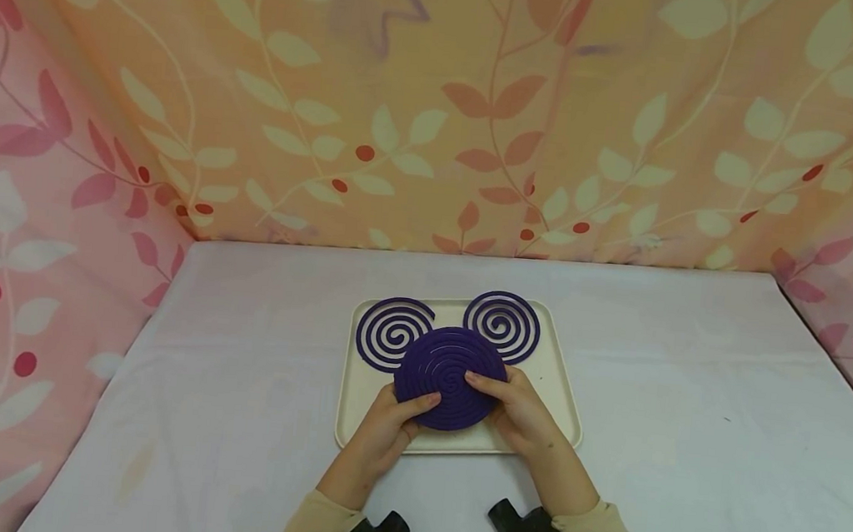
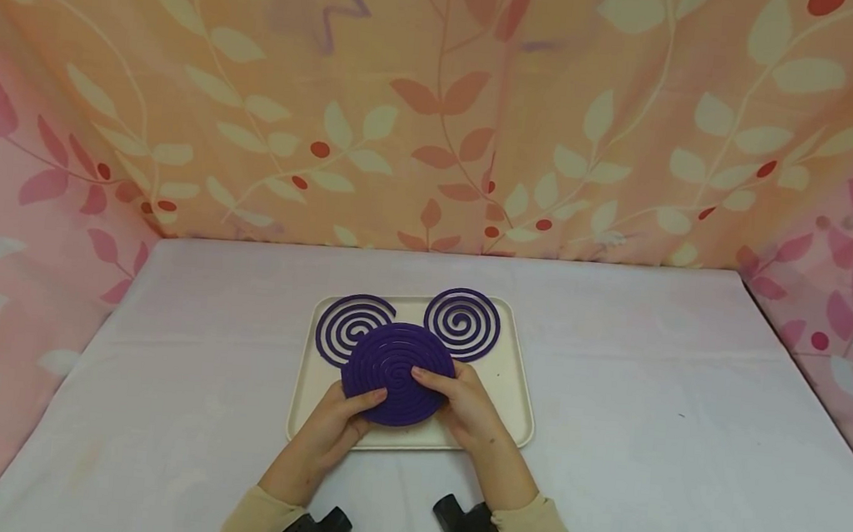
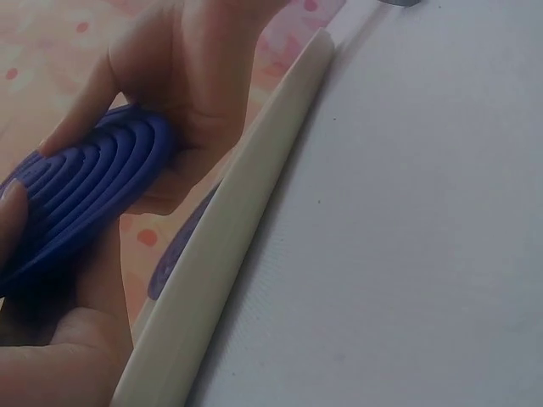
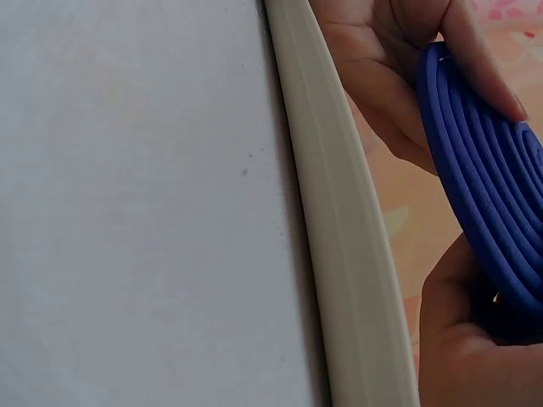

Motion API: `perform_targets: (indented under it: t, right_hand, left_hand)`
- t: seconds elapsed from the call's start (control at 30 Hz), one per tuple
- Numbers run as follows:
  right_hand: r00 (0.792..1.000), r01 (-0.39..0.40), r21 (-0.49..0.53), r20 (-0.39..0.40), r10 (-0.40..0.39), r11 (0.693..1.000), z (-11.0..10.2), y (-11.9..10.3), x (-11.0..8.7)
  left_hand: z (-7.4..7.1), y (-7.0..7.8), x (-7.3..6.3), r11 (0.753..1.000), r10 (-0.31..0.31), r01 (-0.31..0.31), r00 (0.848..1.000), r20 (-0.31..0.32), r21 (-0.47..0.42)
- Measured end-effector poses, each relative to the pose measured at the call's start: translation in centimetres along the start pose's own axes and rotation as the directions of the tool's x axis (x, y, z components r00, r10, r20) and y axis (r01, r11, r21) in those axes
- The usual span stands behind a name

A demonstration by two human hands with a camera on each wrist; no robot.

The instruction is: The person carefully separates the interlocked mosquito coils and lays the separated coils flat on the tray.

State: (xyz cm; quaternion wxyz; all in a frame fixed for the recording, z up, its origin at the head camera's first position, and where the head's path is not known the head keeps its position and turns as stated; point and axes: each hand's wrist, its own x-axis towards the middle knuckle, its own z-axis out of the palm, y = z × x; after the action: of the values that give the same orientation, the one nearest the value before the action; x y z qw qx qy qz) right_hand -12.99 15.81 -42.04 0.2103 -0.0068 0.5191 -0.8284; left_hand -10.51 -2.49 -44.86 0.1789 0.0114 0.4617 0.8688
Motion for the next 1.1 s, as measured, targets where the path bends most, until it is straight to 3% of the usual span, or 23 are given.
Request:
perform_targets:
  t: [0.2,0.33,0.47,0.57,0.7,0.93,1.1]
  right_hand:
    - [1.000,0.001,-0.023,-0.024,-0.002,1.000,0.1,0.0,0.1]
    - [0.999,0.015,-0.085,-0.037,-0.019,0.996,0.0,0.3,0.2]
    - [0.992,0.050,-0.166,-0.104,-0.068,0.985,0.2,0.6,0.3]
    - [0.981,0.070,-0.204,-0.165,-0.105,0.976,0.4,0.7,0.3]
    - [0.972,0.087,-0.250,-0.189,-0.136,0.964,0.6,0.6,0.3]
    - [0.971,0.089,-0.269,-0.191,-0.144,0.959,0.8,0.5,0.2]
    - [0.960,0.078,-0.285,-0.238,-0.149,0.956,1.1,0.6,0.2]
  left_hand:
    - [0.2,0.1,0.1,0.999,0.003,-0.002,1.000,-0.019,0.035]
    - [0.4,0.1,0.1,0.996,0.028,-0.022,0.997,-0.076,0.083]
    - [0.5,0.1,0.1,0.995,0.044,-0.032,0.992,-0.120,0.098]
    - [0.5,0.0,0.1,0.997,0.034,-0.025,0.992,-0.123,0.073]
    - [0.5,0.0,0.1,0.998,0.025,-0.017,0.991,-0.129,0.060]
    - [0.5,-0.2,0.2,0.995,0.037,-0.022,0.987,-0.155,0.098]
    - [0.6,-0.5,0.3,0.990,0.051,-0.030,0.987,-0.154,0.134]
